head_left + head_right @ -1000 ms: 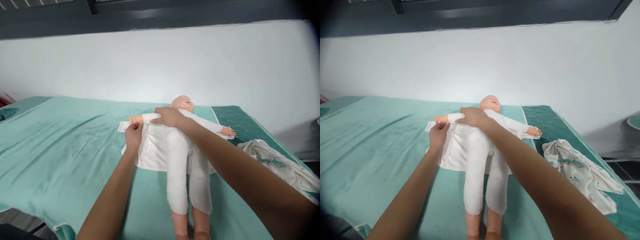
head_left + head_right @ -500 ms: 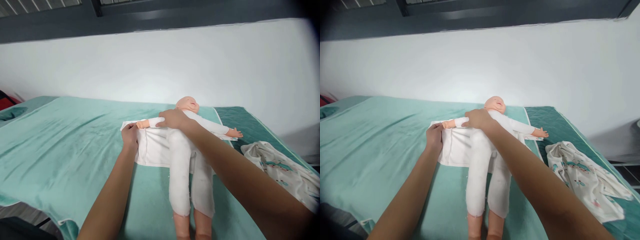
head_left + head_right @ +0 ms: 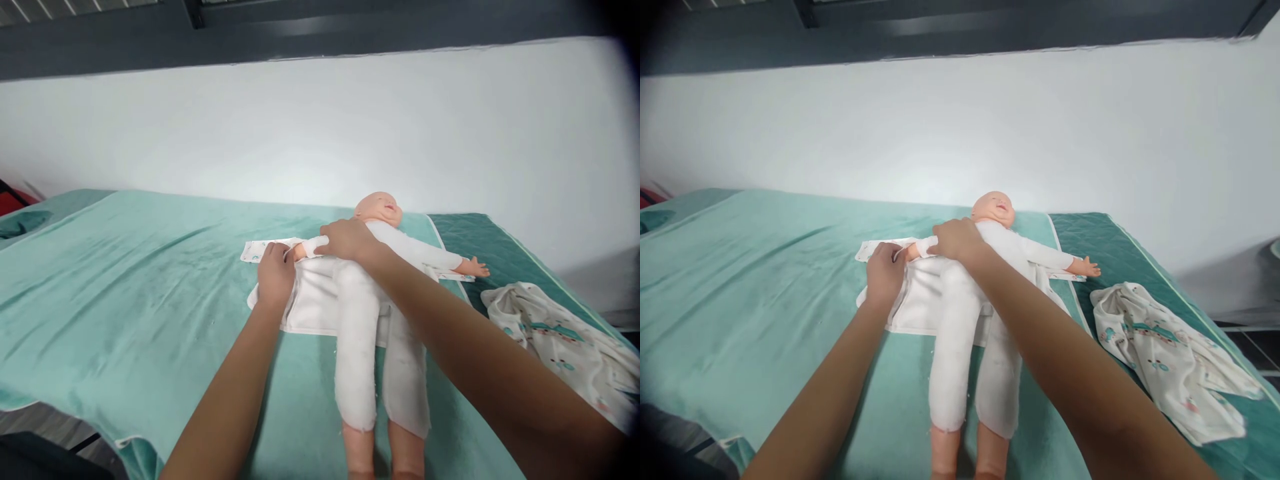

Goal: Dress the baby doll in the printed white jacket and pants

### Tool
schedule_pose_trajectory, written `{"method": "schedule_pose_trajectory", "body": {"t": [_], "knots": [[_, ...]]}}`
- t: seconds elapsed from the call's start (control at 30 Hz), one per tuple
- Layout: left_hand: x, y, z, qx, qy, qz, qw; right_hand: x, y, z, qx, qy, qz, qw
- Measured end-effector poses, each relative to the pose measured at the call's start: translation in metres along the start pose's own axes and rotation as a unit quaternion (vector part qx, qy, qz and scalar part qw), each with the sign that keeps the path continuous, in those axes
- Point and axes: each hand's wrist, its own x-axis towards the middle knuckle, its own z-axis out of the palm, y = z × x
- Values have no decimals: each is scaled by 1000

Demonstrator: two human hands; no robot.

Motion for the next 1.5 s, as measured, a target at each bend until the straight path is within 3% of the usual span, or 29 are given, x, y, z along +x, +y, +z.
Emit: {"method": "schedule_pose_trajectory", "body": {"t": [0.23, 0.43, 0.6, 0.73, 0.83, 0.9, 0.97, 1.03, 1.1, 1.2, 1.4, 1.5], "knots": [[-2, 1, 8, 11, -23, 74, 997, -1, -1, 0, 1, 13, 5, 1000], [1, 4, 10, -94, -9, 42, 995, 5, -12, 1, -6, 23, 15, 1000], [0, 9, 11, -175, -49, 56, 982, 13, -28, 8, -7, 28, 30, 999], [1, 2, 8, -115, 34, -14, 993, 9, -24, -1, 13, 52, 23, 998], [3, -5, 7, -12, 34, -61, 997, -10, -5, -14, 100, 161, 19, 982], [3, -5, 7, 36, 1, -49, 998, -30, 15, -17, 183, 263, 51, 946], [2, -3, 9, 54, -17, -19, 998, -55, 38, -11, 228, 344, 114, 904], [1, 1, 9, 43, -23, 2, 999, -80, 61, 4, 231, 403, 221, 858], [-1, 5, 9, 8, -26, 5, 1000, -100, 78, 20, 234, 374, 311, 842], [-3, 16, 6, -92, -51, -18, 994, -117, 89, 35, 231, 295, 371, 850], [3, 47, 0, -203, -151, -30, 967, -123, 88, 30, 162, 225, 384, 881], [11, 60, 1, -215, -162, -38, 962, -125, 87, 29, 192, 238, 369, 878]]}}
